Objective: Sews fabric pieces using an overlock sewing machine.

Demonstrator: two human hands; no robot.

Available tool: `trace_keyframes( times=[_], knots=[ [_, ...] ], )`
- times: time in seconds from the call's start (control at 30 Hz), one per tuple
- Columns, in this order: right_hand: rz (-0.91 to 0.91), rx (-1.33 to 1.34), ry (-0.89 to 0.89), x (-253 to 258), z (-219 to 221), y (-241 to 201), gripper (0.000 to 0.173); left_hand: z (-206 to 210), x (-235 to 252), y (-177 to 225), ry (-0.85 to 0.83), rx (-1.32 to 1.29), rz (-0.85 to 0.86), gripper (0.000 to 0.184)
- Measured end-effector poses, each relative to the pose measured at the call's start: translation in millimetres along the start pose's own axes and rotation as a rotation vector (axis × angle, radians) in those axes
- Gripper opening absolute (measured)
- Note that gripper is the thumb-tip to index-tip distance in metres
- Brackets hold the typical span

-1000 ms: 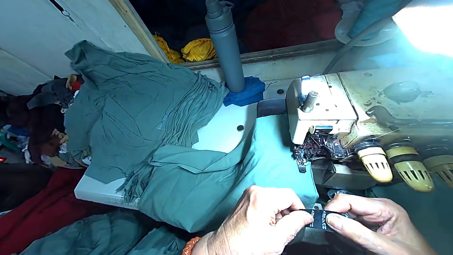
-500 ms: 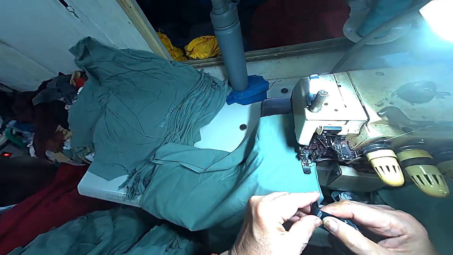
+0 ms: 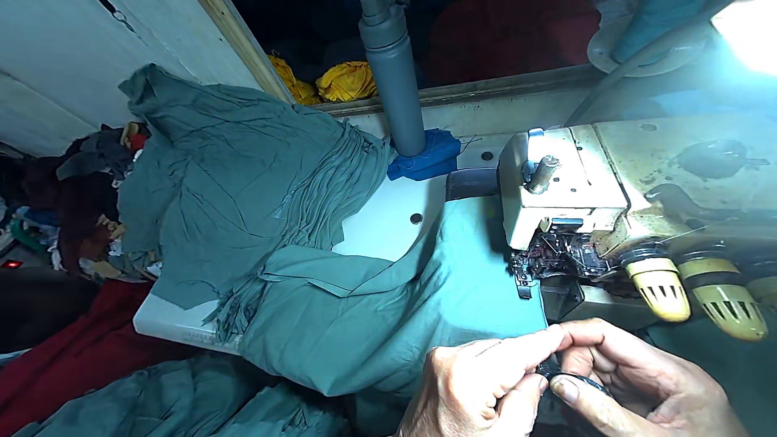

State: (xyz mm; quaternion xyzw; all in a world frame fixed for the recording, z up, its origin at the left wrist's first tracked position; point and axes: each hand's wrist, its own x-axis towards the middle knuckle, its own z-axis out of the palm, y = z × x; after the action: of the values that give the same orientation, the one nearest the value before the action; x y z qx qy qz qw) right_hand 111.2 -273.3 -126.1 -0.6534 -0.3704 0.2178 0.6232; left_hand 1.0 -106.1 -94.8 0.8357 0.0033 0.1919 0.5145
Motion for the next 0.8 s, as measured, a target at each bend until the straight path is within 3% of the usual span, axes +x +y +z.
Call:
trace_keyframes(
  times=[0.07, 0.3, 0.53, 0.73, 0.8],
  knots=[
    [-0.003, 0.010, -0.035, 0.7, -2.7, 1.5, 0.026, -0.9, 0.0, 0.0, -0.004, 0.006, 0.001, 0.029],
    [-0.055, 0.036, -0.095, 1.6, -7.0, 4.1, 0.013, -0.3, -0.8, -4.2, 0.020, 0.009, 0.005, 0.029],
    [-0.025, 0.014, -0.045, 2.6, -2.5, 1.0, 0.004, 2.5, -1.9, -6.9, 0.031, -0.004, -0.011, 0.030],
    [-0.216, -0.349, 0.098, -0.8, 12.7, 4.7, 0.010, 6.3, -6.2, -9.5, 0.044, 0.190, 0.102, 0.027],
    [-0.218, -0.325, 0.131, -1.0, 14.9, 8.1, 0.009, -1.1, -5.1, -15.2, 0.036, 0.185, 0.101, 0.028]
  ],
)
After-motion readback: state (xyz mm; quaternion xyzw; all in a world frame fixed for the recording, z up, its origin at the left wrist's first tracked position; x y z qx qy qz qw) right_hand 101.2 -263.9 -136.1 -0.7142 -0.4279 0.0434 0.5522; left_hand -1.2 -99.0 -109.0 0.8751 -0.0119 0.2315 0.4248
